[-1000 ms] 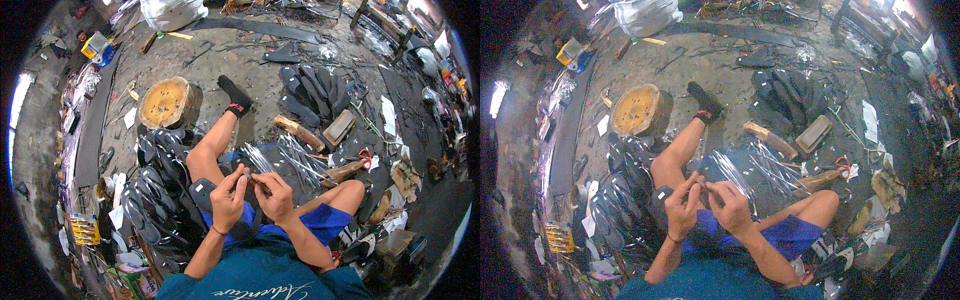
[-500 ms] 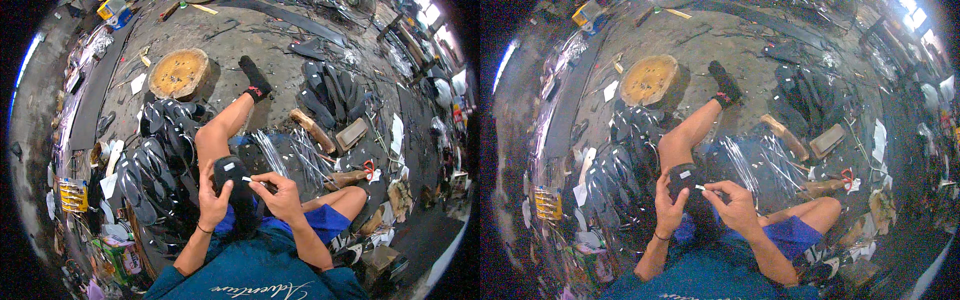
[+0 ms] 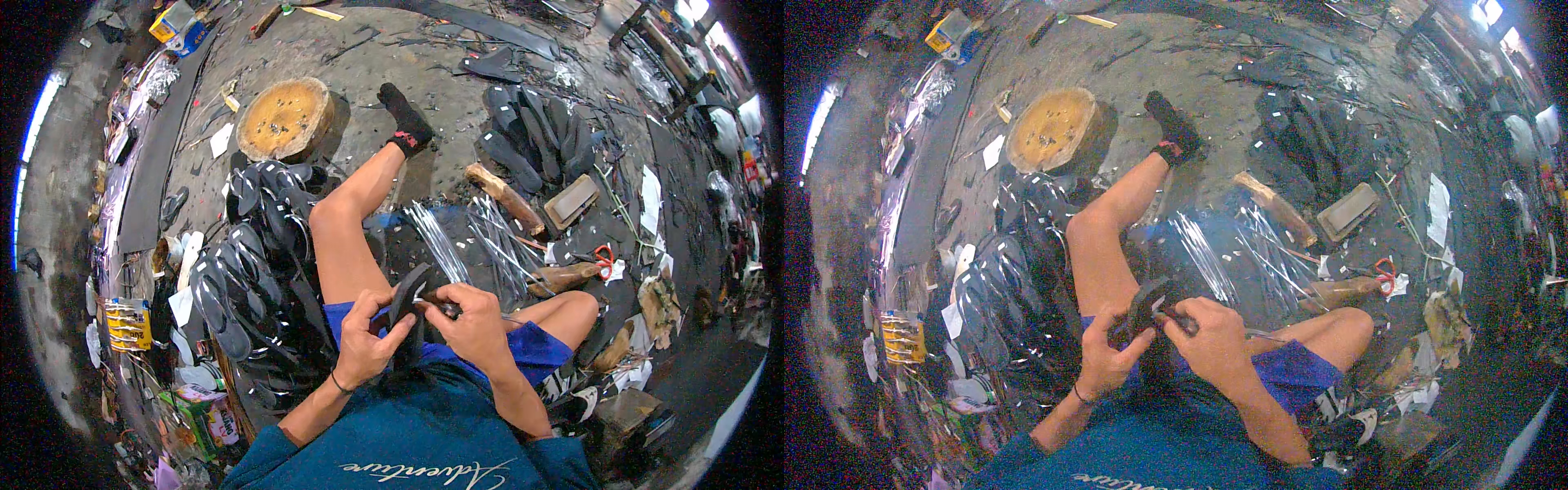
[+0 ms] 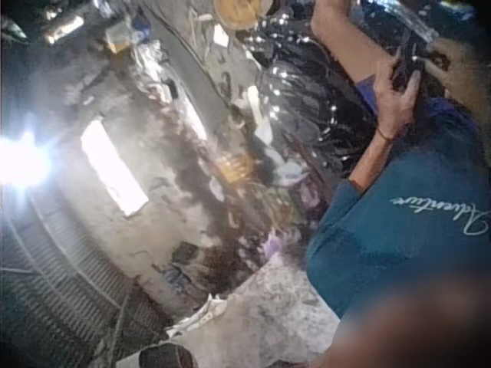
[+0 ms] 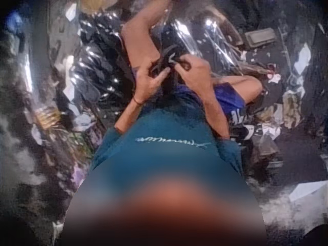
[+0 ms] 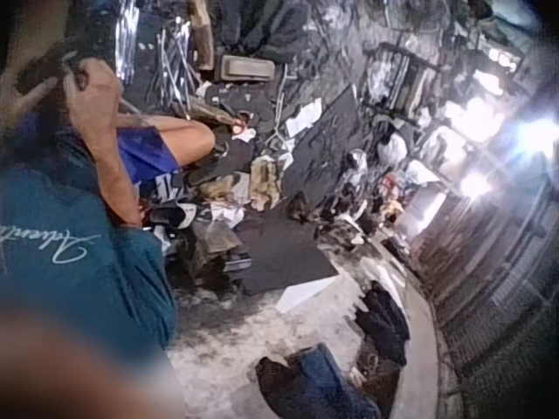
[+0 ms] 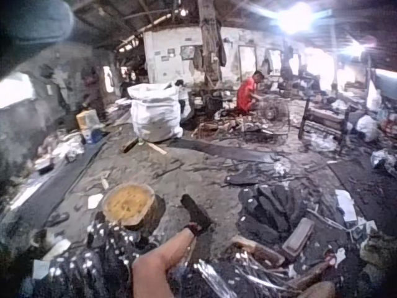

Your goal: The person sits on the floor and assembles sandals by inserting metal rods into black foam soles and attaching straps. They handle multiple soles and straps, using a small metal rod and occasionally a knife-like tool to shape or cut material.

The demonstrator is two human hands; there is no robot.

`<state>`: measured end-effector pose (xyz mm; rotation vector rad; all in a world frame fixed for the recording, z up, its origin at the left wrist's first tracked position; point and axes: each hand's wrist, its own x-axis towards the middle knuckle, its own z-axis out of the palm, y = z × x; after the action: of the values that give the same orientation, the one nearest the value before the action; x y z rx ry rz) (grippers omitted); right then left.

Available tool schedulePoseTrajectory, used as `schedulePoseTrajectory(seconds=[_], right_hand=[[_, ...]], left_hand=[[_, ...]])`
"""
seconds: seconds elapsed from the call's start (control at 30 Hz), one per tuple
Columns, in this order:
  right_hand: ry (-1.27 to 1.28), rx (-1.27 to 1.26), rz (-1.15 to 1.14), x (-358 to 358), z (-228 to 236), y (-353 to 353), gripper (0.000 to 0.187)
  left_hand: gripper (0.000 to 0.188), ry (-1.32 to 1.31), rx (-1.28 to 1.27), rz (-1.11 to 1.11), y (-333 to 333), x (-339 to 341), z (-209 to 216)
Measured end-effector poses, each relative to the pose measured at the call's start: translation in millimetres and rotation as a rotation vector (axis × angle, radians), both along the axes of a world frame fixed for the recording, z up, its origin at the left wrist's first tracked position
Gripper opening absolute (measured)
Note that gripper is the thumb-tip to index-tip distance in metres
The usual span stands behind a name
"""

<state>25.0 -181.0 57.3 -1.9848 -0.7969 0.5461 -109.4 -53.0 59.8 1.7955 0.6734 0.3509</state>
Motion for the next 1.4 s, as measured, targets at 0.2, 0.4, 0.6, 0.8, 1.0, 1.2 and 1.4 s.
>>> schedulePoseTrajectory(seconds=[0.2, 0.4, 0.6, 0.8, 1.0, 1.2, 1.4], right_hand=[[0.23, -0.061, -0.129, -18, -17, 1, 0.027], [0.277, 0.035, -0.008, -27, -33, 10, 0.025], [0.148, 0.027, -0.056, -25, -42, 6, 0.021], [0.299, -0.021, -0.063, -36, -36, 1, 0.014], [0.315, -0.132, 0.178, -11, -27, -10, 0.019], [0.071, -0.119, 0.118, -14, -28, -23, 0.03], [0.154, -0.048, 0.074, -23, -27, -32, 0.02]], left_hand=[[0.028, -0.035, 0.306, -0.037, -7, -2, -6], [0.036, 0.018, 0.124, -0.06, 16, -10, -29], [0.033, -0.014, 0.074, -0.142, 18, -11, -33], [0.039, -0.16, 0.052, -0.168, 18, -14, -29], [0.046, -0.104, -0.055, -0.268, 17, -10, -27], [0.042, -0.079, -0.034, -0.266, 9, -10, -22], [0.034, -0.077, -0.176, -0.229, 2, -8, -11]])
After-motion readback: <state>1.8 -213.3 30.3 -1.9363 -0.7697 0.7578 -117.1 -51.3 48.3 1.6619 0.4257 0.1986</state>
